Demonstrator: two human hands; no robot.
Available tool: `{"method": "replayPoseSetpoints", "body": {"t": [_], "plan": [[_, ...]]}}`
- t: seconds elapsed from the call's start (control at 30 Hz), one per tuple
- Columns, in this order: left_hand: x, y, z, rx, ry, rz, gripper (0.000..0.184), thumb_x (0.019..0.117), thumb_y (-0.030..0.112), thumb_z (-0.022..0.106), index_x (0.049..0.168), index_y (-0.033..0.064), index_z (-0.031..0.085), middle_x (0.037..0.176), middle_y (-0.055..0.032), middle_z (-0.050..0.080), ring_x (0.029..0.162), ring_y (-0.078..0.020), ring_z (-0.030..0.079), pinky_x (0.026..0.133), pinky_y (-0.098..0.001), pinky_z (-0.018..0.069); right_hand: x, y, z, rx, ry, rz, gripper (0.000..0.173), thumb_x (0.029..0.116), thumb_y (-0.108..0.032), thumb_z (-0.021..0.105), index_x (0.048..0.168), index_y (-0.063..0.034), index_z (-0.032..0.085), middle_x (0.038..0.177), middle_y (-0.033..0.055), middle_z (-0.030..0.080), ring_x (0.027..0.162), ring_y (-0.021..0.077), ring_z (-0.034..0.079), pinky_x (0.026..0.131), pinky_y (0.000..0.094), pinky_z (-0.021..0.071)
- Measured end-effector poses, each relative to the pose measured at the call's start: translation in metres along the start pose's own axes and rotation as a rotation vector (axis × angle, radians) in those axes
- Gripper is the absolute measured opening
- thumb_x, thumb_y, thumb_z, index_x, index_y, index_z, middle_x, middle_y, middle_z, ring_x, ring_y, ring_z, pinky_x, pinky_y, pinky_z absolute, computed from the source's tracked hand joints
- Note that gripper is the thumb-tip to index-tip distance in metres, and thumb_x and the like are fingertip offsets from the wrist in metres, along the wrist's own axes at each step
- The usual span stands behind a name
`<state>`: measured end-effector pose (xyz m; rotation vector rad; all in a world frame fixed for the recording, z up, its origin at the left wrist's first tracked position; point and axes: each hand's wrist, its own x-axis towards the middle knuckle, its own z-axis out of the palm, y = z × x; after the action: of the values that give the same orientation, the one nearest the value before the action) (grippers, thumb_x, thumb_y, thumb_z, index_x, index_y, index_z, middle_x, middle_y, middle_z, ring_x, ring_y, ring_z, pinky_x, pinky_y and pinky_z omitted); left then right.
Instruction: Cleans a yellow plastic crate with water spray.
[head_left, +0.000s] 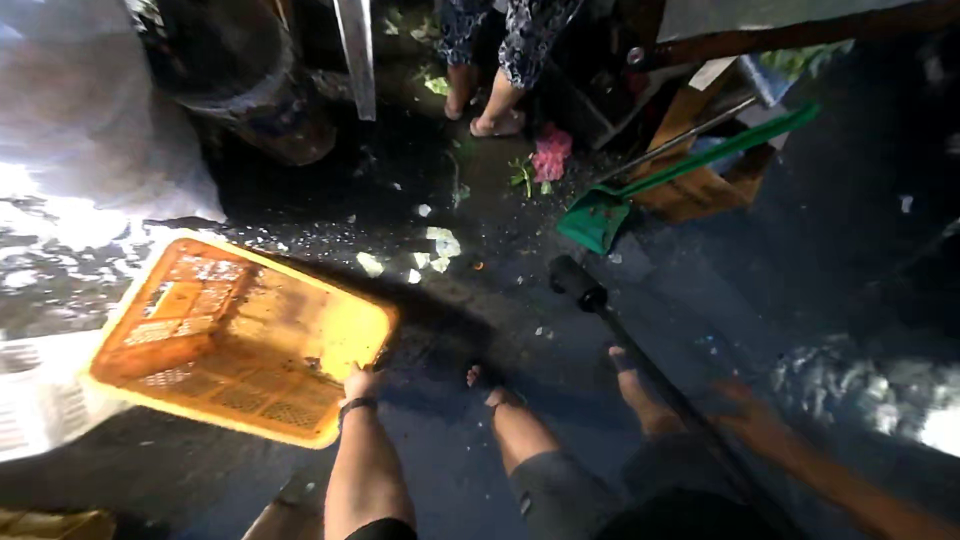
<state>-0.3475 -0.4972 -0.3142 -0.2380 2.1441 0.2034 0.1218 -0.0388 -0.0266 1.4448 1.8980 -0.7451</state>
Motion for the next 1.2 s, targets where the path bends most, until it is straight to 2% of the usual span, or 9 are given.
{"method": "replayPoseSetpoints", "body": {"t": [0.13,0.23,0.43,0.6,0.73,0.8,1.0,1.07,1.2], "plan": [[0.006,0.000,0.000,0.101,-0.068,0.032,0.071,0.0902,0.038,0.075,0.146,0.0030,0.049,0.138,-0.0265,0.059,0.132,-0.0449,0.054,0.107,-0.0696,0.0396,-0.003,-0.006,0.000,-0.033,-0.018,0.000,0.068,0.0930,-0.021,0.075,0.153,-0.0108,0.047,0.165,0.0268,0.024,0.151,0.0457,0.027,0.117,0.0609,0.0355],[-0.022,0.017,-0.010,0.181,-0.067,0.052,0.062,0.1000,0.053,0.057,0.136,0.0027,0.060,0.133,-0.0250,0.063,0.128,-0.0437,0.058,0.104,-0.0686,0.0435,-0.012,-0.012,-0.002,-0.019,-0.024,-0.016,0.066,0.0938,-0.020,0.072,0.154,-0.0101,0.046,0.165,0.0279,0.024,0.151,0.0462,0.028,0.116,0.0601,0.0372],[-0.125,0.077,-0.021,0.033,0.154,0.076,0.064,0.1024,0.060,0.044,0.131,0.0083,0.067,0.124,-0.0205,0.069,0.118,-0.0394,0.066,0.096,-0.0635,0.0511,-0.016,-0.008,-0.009,0.036,-0.075,-0.129,0.066,0.0907,-0.012,0.074,0.151,-0.0073,0.049,0.162,0.0254,0.032,0.150,0.0448,0.032,0.115,0.0591,0.0398],[-0.218,0.139,-0.015,-0.296,0.291,0.123,0.059,0.1001,0.060,0.054,0.120,0.0069,0.071,0.108,-0.0187,0.073,0.105,-0.0361,0.070,0.092,-0.0602,0.0538,-0.022,-0.007,-0.035,0.103,-0.168,-0.120,0.059,0.0952,-0.002,0.064,0.152,-0.0112,0.050,0.167,0.0233,0.024,0.152,0.0412,0.029,0.115,0.0582,0.0397],[-0.268,0.179,0.053,-0.733,0.346,0.240,0.043,0.1043,0.042,0.057,0.107,0.0010,0.070,0.077,-0.0121,0.067,0.066,-0.0235,0.065,0.067,-0.0462,0.0567,-0.001,0.020,-0.055,0.179,-0.262,-0.189,0.058,0.0963,0.005,0.059,0.152,-0.0088,0.049,0.167,0.0235,0.024,0.153,0.0416,0.026,0.118,0.0582,0.0343],[-0.294,0.203,0.092,-0.888,0.319,0.214,0.048,0.1066,0.044,0.052,0.107,-0.0009,0.068,0.072,-0.0108,0.063,0.059,-0.0208,0.061,0.059,-0.0422,0.0563,0.010,0.038,-0.067,0.215,-0.303,-0.235,0.055,0.0976,0.006,0.055,0.151,-0.0090,0.050,0.166,0.0220,0.027,0.153,0.0402,0.027,0.119,0.0563,0.0336],[-0.384,0.296,0.227,-1.051,0.156,0.088,0.075,0.1087,0.059,0.028,0.110,-0.0056,0.067,0.088,-0.0210,0.066,0.075,-0.0301,0.064,0.070,-0.0499,0.0560,0.034,0.128,-0.080,0.299,-0.271,-0.400,0.049,0.0991,-0.001,0.058,0.147,-0.0089,0.055,0.164,0.0243,0.031,0.152,0.0424,0.029,0.120,0.0550,0.0323],[-0.385,0.323,0.298,-1.188,0.113,0.094,0.077,0.1057,0.066,0.025,0.101,0.0003,0.064,0.073,-0.0117,0.059,0.059,-0.0221,0.058,0.055,-0.0420,0.0531,0.038,0.150,-0.083,0.360,-0.258,-0.401,0.047,0.0987,-0.003,0.058,0.145,-0.0087,0.057,0.163,0.0242,0.031,0.151,0.0400,0.032,0.119,0.0537,0.0356],[-0.419,0.369,0.400,-1.244,-0.012,0.040,0.089,0.0979,0.079,0.016,0.102,0.0044,0.063,0.073,-0.0099,0.058,0.060,-0.0211,0.056,0.056,-0.0427,0.0520,0.062,0.179,-0.079,0.548,-0.202,-0.328,0.034,0.1009,-0.016,0.062,0.131,-0.0008,0.064,0.137,0.0215,0.061,0.128,0.0322,0.059,0.109,0.0515,0.0471]]}}
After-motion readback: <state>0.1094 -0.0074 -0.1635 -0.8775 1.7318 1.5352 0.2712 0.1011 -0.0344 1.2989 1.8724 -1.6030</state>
